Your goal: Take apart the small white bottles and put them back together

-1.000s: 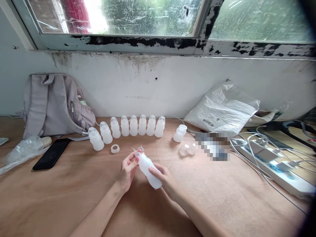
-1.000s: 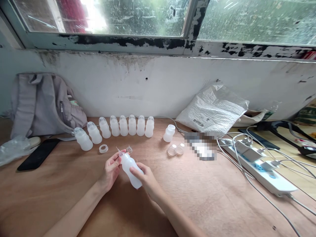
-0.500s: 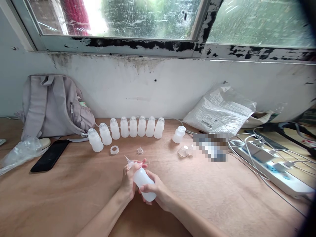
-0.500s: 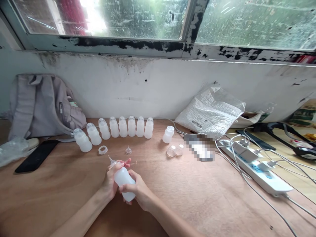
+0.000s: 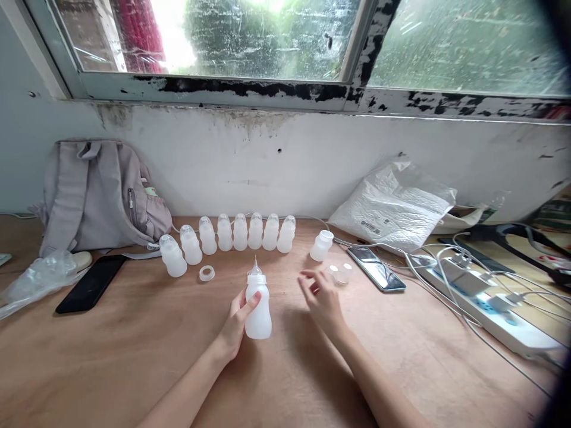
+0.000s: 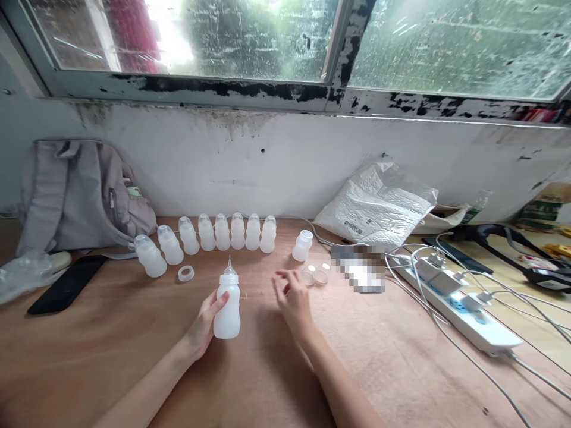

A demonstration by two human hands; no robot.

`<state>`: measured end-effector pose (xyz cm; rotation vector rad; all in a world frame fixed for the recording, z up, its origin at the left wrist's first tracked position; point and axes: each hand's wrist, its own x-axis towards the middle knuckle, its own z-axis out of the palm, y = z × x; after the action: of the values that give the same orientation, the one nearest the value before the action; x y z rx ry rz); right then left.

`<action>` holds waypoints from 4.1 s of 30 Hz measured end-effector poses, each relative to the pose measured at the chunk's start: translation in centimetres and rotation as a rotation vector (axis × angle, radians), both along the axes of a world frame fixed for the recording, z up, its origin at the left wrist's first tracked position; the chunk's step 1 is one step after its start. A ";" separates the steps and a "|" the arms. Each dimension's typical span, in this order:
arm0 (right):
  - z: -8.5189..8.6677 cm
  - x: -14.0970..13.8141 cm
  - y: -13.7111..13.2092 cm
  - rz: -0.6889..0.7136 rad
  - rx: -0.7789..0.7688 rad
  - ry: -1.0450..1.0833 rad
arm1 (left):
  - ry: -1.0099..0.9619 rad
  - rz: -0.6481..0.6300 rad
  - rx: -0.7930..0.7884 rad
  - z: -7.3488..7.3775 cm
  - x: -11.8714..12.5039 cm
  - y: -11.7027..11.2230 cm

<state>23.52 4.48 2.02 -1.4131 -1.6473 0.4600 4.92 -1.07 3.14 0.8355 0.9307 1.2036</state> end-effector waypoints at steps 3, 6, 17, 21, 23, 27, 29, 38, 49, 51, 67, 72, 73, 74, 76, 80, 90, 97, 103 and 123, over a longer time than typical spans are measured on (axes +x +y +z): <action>-0.1 3.3 1.9 -0.321 0.093 -0.192 | -0.005 0.007 -0.043 -0.3 -0.2 0.1; -0.8 4.9 2.7 -0.418 0.038 -0.325 | -0.001 0.073 -0.061 -0.6 -0.1 0.3; -2.0 3.7 3.1 -0.210 -0.016 -0.127 | 0.141 0.137 0.017 -0.3 -0.7 1.1; -1.4 3.6 3.0 -0.076 -0.187 0.273 | 0.240 0.094 0.053 -0.6 -0.9 1.4; -0.9 3.1 2.7 -0.016 -0.250 0.531 | 0.335 0.064 0.113 -0.7 -1.1 1.5; -0.3 2.0 1.9 0.102 -0.343 0.850 | 0.517 0.057 0.184 -1.1 -1.4 1.6; -0.2 1.5 1.5 0.157 -0.367 0.889 | 0.543 0.042 0.190 -1.2 -1.4 1.6; -0.1 -0.2 0.4 0.205 -0.439 0.725 | 0.702 0.045 0.260 -1.1 -1.4 1.4; 0.3 -0.5 -0.5 0.169 -0.470 0.423 | 0.687 0.005 0.243 -1.2 -1.9 1.6; 0.4 -0.7 -0.7 0.175 -0.429 0.383 | 0.650 0.017 0.246 -1.2 -1.9 1.7; -0.9 -2.6 -2.3 0.257 -0.286 0.228 | 0.619 0.090 0.237 -1.3 -1.7 1.4; -1.8 -3.2 -3.0 0.164 -0.188 0.180 | 0.614 0.163 0.192 -1.6 -0.9 0.8; -2.0 -3.3 -3.1 0.156 -0.192 0.184 | 0.620 0.177 0.177 -1.6 -0.7 0.7; -2.1 -3.3 -3.2 0.149 -0.197 0.191 | 0.632 0.191 0.162 -1.7 -0.5 0.5; -2.1 -3.5 -3.3 0.144 -0.205 0.209 | 0.662 0.220 0.146 -1.8 -0.2 0.2; -1.3 -3.9 -3.4 0.155 -0.164 0.224 | 0.659 0.276 0.202 -2.0 0.0 0.2; 2.8 -0.6 -0.1 0.072 -0.008 0.021 | 0.757 0.337 0.434 -2.0 -1.0 1.5; 7.5 2.5 5.9 -0.184 0.218 -0.672 | 0.969 0.347 0.579 -2.2 -2.0 1.8; 7.6 2.2 11.4 -0.179 0.156 -0.937 | 1.188 0.324 0.619 -2.6 -2.5 2.0; 6.8 1.8 12.1 -0.219 0.248 -0.867 | 1.778 0.435 0.229 -4.3 -5.0 3.5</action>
<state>25.32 16.58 8.86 -1.6831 -2.0673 -0.5536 -0.13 2.43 -1.16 2.0099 2.4834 0.6518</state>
